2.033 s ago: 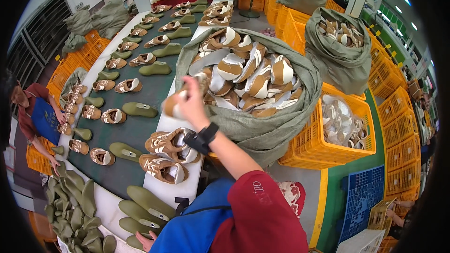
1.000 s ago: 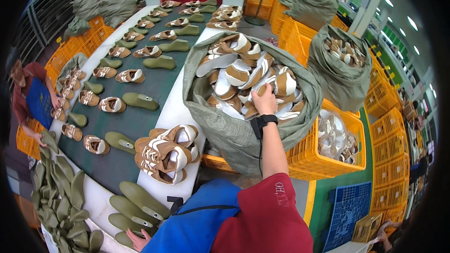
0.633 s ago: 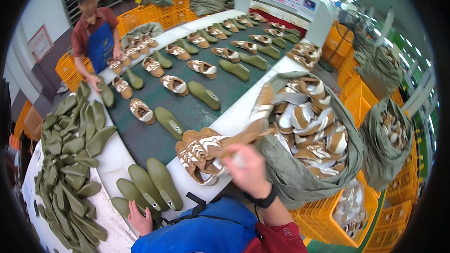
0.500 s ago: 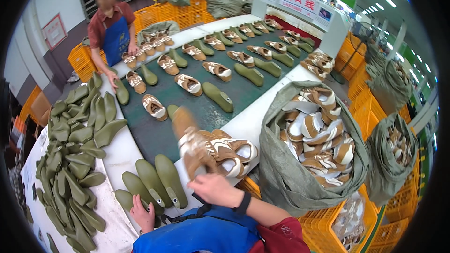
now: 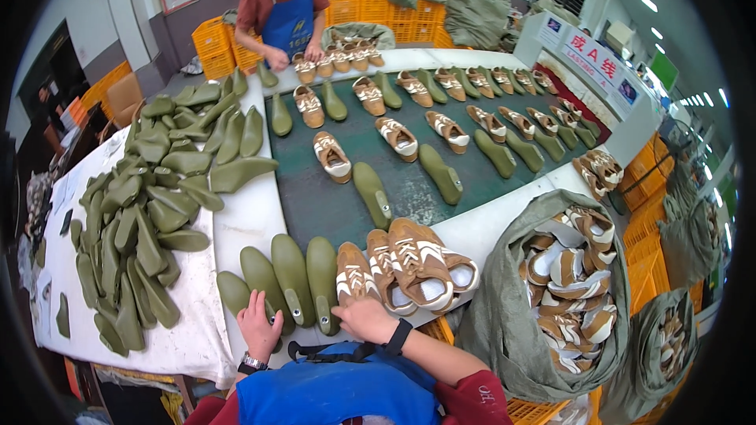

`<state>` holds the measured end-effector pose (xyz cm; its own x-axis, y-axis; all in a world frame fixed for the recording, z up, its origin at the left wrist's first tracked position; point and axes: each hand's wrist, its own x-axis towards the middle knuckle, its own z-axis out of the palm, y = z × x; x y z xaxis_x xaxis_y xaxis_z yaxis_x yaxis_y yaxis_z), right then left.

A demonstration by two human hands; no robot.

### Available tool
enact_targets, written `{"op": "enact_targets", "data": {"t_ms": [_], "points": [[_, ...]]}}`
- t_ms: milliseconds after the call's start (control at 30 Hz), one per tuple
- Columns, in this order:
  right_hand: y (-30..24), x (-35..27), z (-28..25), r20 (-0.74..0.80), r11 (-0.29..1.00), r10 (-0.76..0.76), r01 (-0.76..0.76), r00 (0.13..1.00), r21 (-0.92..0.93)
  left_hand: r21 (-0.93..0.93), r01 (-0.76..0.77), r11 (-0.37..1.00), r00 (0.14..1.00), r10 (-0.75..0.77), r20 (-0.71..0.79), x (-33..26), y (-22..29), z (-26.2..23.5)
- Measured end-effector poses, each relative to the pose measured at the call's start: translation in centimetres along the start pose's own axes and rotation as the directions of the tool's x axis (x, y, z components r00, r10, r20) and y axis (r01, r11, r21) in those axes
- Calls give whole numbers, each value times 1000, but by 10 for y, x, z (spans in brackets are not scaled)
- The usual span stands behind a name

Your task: The recorder is assembling shoes by fitting shoe uppers onto green plastic shoe lasts at a workstation.

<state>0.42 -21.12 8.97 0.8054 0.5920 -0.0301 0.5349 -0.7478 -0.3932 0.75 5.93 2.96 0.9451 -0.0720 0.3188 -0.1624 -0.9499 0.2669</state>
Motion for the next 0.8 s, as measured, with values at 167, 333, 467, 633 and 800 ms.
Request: {"op": "enact_targets", "data": {"t_ms": [167,333,467,633,800], "points": [[-27,35,16,233,987,78,-108,969,120,-45,-12,999,1000,11,-15,4,5,-2],[-16,64,44,229,983,172,-183,958,29,-65,7,998,999,-9,-34,3,2,-4],[-3,91,21,190,928,246,-288,950,238,-76,38,996,999,-41,-32,5,0,-6],[63,168,-8,164,897,305,-341,938,280,-123,46,991,998,-50,-29,8,1,-7],[113,197,50,-97,943,314,-322,945,-86,-104,47,993,998,-50,-32,7,2,-4]]}}
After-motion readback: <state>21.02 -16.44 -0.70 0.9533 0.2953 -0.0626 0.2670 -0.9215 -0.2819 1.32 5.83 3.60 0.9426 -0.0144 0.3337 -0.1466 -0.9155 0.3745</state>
